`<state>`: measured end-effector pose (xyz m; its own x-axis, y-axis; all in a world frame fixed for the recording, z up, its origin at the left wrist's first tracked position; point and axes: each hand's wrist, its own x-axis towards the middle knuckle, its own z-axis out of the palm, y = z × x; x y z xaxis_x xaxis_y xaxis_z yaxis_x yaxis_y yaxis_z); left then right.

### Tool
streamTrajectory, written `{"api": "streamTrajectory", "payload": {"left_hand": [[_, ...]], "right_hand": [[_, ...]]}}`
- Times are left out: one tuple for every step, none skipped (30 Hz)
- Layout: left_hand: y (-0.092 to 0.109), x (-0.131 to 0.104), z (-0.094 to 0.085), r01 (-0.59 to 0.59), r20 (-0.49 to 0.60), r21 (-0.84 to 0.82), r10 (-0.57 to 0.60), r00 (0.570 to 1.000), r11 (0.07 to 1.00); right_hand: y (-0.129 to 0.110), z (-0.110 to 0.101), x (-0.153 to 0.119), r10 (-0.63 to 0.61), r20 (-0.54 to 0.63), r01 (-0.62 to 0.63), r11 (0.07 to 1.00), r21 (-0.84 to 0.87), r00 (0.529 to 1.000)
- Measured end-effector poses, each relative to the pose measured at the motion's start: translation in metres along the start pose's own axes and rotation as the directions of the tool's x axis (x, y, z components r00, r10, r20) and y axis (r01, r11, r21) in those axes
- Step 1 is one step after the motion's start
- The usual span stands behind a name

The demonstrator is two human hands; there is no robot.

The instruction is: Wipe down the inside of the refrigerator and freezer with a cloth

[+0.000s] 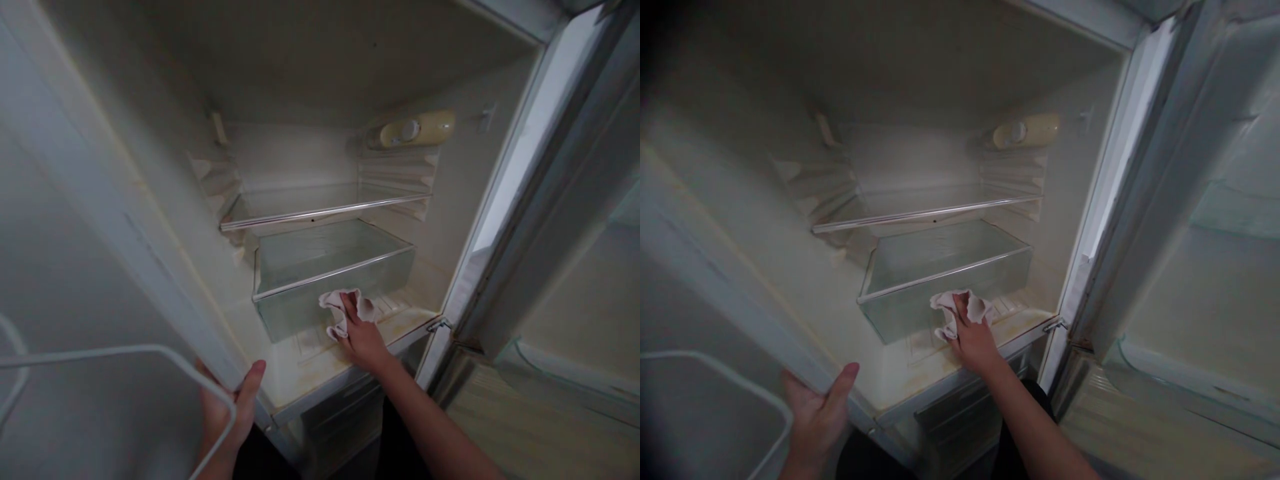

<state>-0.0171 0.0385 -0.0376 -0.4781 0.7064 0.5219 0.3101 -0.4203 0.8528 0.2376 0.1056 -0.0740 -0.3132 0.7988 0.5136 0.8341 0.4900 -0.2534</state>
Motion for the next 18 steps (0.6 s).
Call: {"api": "streamTrajectory", "payload": {"left_hand": [[-0.001,0.0,0.0,0.001,-0.007,0.001,-0.001,1.0,1.0],[-0.001,-0.001,-0.001,0.007,-0.017,0.008,-0.007,1.0,1.0],[-0.002,-0.001,-0.001,0.017,-0.028,0.018,-0.017,0.999,1.0],[-0.001,-0.001,-0.001,0.032,-0.035,0.022,-0.031,0.999,0.999],[0.0,-0.002,0.0,0.046,-0.037,0.015,-0.045,0.998,0.999],[0.0,-0.002,0.0,0.053,-0.034,0.002,-0.053,0.998,0.999],[0.001,-0.002,0.001,0.053,-0.024,-0.015,-0.053,0.998,0.999],[0.002,-0.002,0.001,0.044,-0.013,-0.031,-0.044,0.999,0.999],[0.002,-0.002,0.002,0.03,-0.005,-0.043,-0.03,1.0,0.999],[0.002,-0.001,0.002,0.016,0.004,-0.045,-0.016,1.0,0.999],[0.001,-0.001,0.002,0.006,0.007,-0.039,-0.005,1.0,0.999],[0.0,-0.001,0.001,0.0,-0.001,-0.028,0.0,1.0,1.0],[-0.002,-0.001,0.001,-0.001,-0.01,-0.016,0.001,1.0,1.0],[-0.003,-0.001,0.0,0.001,-0.014,-0.003,-0.001,1.0,1.0],[-0.004,-0.001,-0.001,0.002,-0.015,0.004,-0.002,1.0,1.0],[-0.005,-0.001,-0.001,0.002,-0.012,0.002,-0.002,1.0,1.0],[-0.005,-0.002,-0.002,0.004,-0.003,-0.006,-0.004,1.0,1.0],[-0.005,-0.003,-0.002,0.008,0.007,-0.016,-0.007,1.0,1.0]], "right_hand": [[-0.004,0.002,0.0,-0.005,-0.009,0.005,1.0,-0.001,1.0],[-0.01,0.003,0.0,-0.023,-0.016,0.023,1.0,-0.008,1.0],[-0.017,0.005,0.002,-0.053,-0.02,0.052,0.998,-0.021,0.998],[-0.025,0.007,0.006,-0.094,-0.021,0.093,0.995,-0.036,0.995],[-0.034,0.01,0.012,-0.145,-0.021,0.143,0.988,-0.051,0.989],[-0.043,0.013,0.02,-0.201,-0.021,0.2,0.978,-0.062,0.979],[-0.052,0.016,0.029,-0.258,-0.025,0.256,0.964,-0.07,0.966],[-0.059,0.02,0.039,-0.314,-0.03,0.311,0.947,-0.077,0.949],[-0.066,0.025,0.049,-0.368,-0.032,0.365,0.927,-0.084,0.929],[-0.071,0.029,0.059,-0.42,-0.024,0.417,0.904,-0.093,0.907],[-0.075,0.033,0.068,-0.462,-0.009,0.459,0.883,-0.103,0.887],[-0.077,0.037,0.077,-0.495,0.01,0.493,0.863,-0.11,0.869],[-0.078,0.039,0.083,-0.522,0.028,0.522,0.845,-0.113,0.852],[-0.078,0.039,0.088,-0.546,0.041,0.547,0.83,-0.109,0.837],[-0.077,0.038,0.092,-0.564,0.05,0.566,0.818,-0.101,0.824],[-0.075,0.035,0.094,-0.576,0.052,0.578,0.811,-0.091,0.816],[-0.072,0.031,0.096,-0.585,0.053,0.587,0.806,-0.08,0.809],[-0.068,0.026,0.096,-0.593,0.059,0.596,0.8,-0.067,0.803]]}}
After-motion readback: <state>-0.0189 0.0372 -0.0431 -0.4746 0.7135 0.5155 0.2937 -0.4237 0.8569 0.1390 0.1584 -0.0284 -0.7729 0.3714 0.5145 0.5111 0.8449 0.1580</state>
